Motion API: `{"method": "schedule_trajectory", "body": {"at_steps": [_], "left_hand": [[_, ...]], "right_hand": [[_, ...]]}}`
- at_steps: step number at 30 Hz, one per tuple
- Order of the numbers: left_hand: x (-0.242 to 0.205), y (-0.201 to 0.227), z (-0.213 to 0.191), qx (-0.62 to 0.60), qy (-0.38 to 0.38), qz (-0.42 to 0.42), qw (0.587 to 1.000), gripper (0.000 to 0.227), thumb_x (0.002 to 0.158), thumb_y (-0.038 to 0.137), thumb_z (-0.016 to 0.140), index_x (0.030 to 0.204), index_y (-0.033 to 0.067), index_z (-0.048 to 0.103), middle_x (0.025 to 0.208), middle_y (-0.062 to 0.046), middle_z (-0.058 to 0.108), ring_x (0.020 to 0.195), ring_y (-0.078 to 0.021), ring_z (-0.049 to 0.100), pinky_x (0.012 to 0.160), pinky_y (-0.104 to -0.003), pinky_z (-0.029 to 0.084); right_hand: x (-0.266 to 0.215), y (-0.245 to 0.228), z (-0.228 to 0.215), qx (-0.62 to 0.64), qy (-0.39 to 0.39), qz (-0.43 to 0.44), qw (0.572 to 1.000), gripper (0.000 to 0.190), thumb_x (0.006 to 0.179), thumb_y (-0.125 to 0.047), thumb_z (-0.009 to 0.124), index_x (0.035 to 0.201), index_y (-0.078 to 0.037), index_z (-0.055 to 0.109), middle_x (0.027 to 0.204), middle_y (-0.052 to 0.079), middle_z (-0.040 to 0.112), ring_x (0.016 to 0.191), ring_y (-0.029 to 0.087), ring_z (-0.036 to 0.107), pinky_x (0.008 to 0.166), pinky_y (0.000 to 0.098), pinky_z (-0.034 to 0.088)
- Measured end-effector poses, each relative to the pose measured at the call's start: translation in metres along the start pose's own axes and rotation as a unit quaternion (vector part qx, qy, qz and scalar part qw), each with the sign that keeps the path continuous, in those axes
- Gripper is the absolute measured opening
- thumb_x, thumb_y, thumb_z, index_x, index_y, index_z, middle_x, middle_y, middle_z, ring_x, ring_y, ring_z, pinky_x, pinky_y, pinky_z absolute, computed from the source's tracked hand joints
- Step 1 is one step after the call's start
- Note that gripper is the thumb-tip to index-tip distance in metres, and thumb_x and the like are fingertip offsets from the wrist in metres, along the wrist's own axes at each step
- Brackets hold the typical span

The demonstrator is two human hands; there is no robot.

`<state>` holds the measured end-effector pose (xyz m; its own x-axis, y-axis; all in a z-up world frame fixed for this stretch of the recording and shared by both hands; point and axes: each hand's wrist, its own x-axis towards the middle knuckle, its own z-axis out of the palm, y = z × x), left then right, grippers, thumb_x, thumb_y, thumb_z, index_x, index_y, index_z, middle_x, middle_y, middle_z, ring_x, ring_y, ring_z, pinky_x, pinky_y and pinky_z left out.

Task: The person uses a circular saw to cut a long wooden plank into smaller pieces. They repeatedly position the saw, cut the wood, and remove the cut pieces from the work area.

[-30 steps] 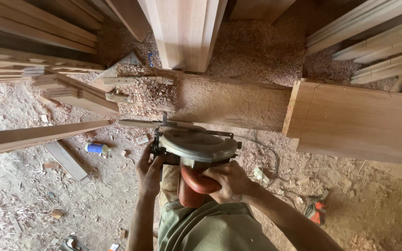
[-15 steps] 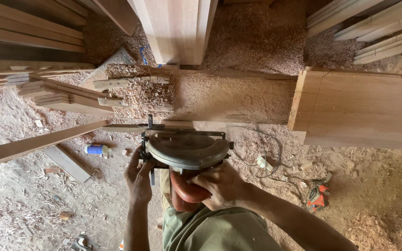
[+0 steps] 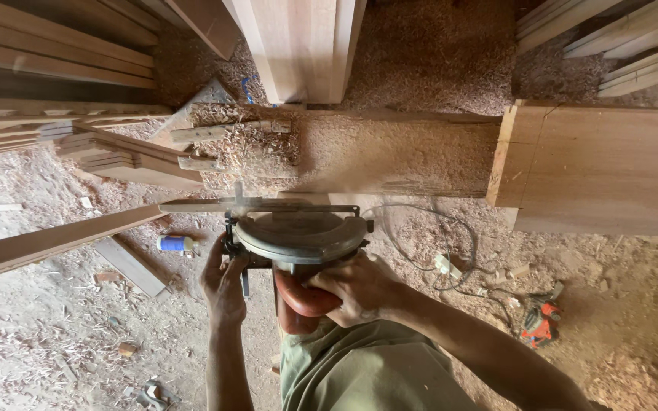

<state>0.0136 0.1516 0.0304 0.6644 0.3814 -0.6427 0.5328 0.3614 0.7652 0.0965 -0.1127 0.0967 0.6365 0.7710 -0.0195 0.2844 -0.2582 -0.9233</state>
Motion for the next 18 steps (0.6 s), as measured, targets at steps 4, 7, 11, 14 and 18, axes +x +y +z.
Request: {"method": "schedule_trajectory", "body": {"at_steps": [4, 7, 11, 14, 18], "left_hand": [[-0.001, 0.027, -0.006, 0.094, 0.046, 0.001, 0.995, 0.051, 0.091, 0.003, 0.068, 0.142, 0.0028, 0.06, 0.113, -0.008, 0.074, 0.1, -0.0158, 0.072, 0.091, -0.031, 0.06], [-0.014, 0.056, -0.01, 0.127, 0.073, 0.027, 0.989, 0.046, 0.091, 0.002, 0.063, 0.138, 0.0025, 0.062, 0.116, -0.009, 0.073, 0.106, -0.0186, 0.071, 0.095, -0.035, 0.061], [-0.054, 0.079, -0.02, 0.108, -0.01, 0.111, 0.988, 0.049, 0.095, 0.002, 0.06, 0.144, -0.0016, 0.057, 0.127, -0.018, 0.068, 0.121, -0.0247, 0.065, 0.108, -0.041, 0.054], [-0.071, 0.065, -0.013, -0.049, -0.043, 0.075, 0.995, 0.059, 0.098, 0.016, 0.049, 0.155, 0.0044, 0.042, 0.149, -0.015, 0.058, 0.119, -0.0279, 0.062, 0.105, -0.042, 0.051], [-0.039, 0.003, 0.029, -0.037, -0.009, -0.133, 0.99, 0.068, 0.098, 0.036, 0.048, 0.154, -0.0023, 0.039, 0.147, -0.026, 0.06, 0.123, -0.0394, 0.063, 0.11, -0.047, 0.052]], "right_hand": [[0.027, -0.001, 0.019, 0.068, 0.085, -0.107, 0.988, 0.034, 0.089, -0.012, 0.08, 0.119, -0.004, 0.067, 0.115, 0.018, 0.073, 0.097, 0.027, 0.076, 0.096, 0.0433, 0.066], [0.035, -0.012, 0.025, 0.076, 0.096, -0.13, 0.984, 0.049, 0.085, -0.015, 0.08, 0.129, -0.003, 0.062, 0.125, 0.023, 0.067, 0.106, 0.033, 0.074, 0.099, 0.0481, 0.063], [0.003, -0.056, 0.022, 0.071, 0.092, -0.118, 0.986, 0.055, 0.091, -0.011, 0.081, 0.141, -0.011, 0.059, 0.133, 0.02, 0.067, 0.112, 0.031, 0.074, 0.099, 0.0425, 0.063], [-0.04, -0.076, -0.009, 0.047, 0.118, -0.13, 0.983, 0.058, 0.103, -0.003, 0.075, 0.153, -0.015, 0.05, 0.145, 0.02, 0.065, 0.124, 0.03, 0.074, 0.105, 0.0393, 0.062], [-0.098, -0.091, -0.039, -0.149, 0.158, -0.056, 0.975, 0.045, 0.102, -0.01, 0.07, 0.144, -0.018, 0.058, 0.134, 0.02, 0.071, 0.1, 0.027, 0.079, 0.084, 0.033, 0.064]]}}
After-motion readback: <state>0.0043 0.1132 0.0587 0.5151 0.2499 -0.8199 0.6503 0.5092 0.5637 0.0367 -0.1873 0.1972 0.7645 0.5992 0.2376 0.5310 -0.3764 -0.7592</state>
